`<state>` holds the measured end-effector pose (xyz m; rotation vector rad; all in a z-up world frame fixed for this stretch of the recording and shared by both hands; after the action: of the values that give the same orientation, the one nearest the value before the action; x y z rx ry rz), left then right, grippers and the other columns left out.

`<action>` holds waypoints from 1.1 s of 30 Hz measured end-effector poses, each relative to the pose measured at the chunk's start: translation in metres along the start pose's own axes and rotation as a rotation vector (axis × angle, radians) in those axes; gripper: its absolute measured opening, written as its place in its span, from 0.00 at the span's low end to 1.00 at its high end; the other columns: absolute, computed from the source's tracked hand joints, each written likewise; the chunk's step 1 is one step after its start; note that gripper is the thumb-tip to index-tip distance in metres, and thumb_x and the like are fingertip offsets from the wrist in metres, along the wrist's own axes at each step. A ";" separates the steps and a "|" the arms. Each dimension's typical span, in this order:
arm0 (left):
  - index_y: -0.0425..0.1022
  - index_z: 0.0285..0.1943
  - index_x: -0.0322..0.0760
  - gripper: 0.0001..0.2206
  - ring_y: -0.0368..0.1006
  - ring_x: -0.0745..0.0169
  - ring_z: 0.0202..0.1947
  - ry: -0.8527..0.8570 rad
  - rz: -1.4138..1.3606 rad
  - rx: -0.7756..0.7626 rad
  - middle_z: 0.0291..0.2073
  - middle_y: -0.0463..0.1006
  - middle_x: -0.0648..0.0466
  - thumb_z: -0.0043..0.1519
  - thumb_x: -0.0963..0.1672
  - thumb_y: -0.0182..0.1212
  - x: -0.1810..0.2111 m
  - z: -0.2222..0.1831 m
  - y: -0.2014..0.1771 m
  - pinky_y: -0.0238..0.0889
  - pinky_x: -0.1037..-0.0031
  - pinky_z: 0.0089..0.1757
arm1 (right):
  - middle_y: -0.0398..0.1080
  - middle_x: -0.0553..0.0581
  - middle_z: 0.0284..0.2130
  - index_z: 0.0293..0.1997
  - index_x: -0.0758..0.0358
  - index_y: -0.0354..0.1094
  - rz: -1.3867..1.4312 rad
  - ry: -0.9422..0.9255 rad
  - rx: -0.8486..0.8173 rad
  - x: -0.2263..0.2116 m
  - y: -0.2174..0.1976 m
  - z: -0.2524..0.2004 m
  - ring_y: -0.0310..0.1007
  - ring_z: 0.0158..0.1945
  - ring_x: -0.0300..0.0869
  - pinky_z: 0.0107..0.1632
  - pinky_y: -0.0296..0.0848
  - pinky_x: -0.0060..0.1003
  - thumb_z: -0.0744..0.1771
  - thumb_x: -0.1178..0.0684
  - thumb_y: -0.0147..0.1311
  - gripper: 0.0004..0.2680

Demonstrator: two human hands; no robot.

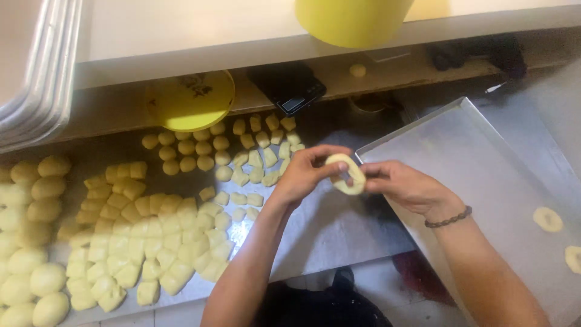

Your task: The recorder shapes portions of dough into rings and places them onto a baking tray.

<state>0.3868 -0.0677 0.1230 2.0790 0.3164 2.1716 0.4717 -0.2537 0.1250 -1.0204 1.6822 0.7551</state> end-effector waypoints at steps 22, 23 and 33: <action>0.81 0.48 0.34 0.13 0.72 0.70 0.40 -0.118 -0.053 -0.164 0.38 0.81 0.57 0.63 0.47 0.68 -0.030 0.028 0.041 0.64 0.76 0.44 | 0.73 0.56 0.50 0.66 0.65 0.62 -0.091 -0.093 0.282 -0.033 -0.013 -0.040 0.73 0.51 0.40 0.53 0.74 0.38 0.63 0.61 0.59 0.22; 0.80 0.48 0.34 0.13 0.70 0.71 0.40 -0.094 -0.125 -0.170 0.38 0.80 0.58 0.64 0.48 0.66 -0.033 0.029 0.042 0.62 0.77 0.44 | 0.74 0.58 0.51 0.64 0.72 0.64 0.062 -0.042 0.207 -0.019 -0.014 -0.039 0.73 0.54 0.41 0.58 0.72 0.37 0.64 0.59 0.57 0.20; 0.76 0.48 0.35 0.13 0.66 0.67 0.39 -0.142 -0.342 -0.235 0.35 0.73 0.58 0.72 0.50 0.62 -0.067 0.035 0.037 0.59 0.75 0.46 | 0.73 0.64 0.47 0.62 0.83 0.63 0.441 -0.119 0.197 0.045 -0.022 -0.037 0.72 0.51 0.46 0.61 0.68 0.41 0.69 0.56 0.57 0.18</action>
<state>0.4275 -0.1169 0.0682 1.8780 0.3528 1.7646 0.4688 -0.3076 0.0938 -0.4608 1.8567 0.8899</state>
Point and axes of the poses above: each hand's wrist, its own z-axis towards the middle knuckle, its own y-axis out of the palm, x = y × z, the point moved 5 cm from there along z, towards the middle knuckle
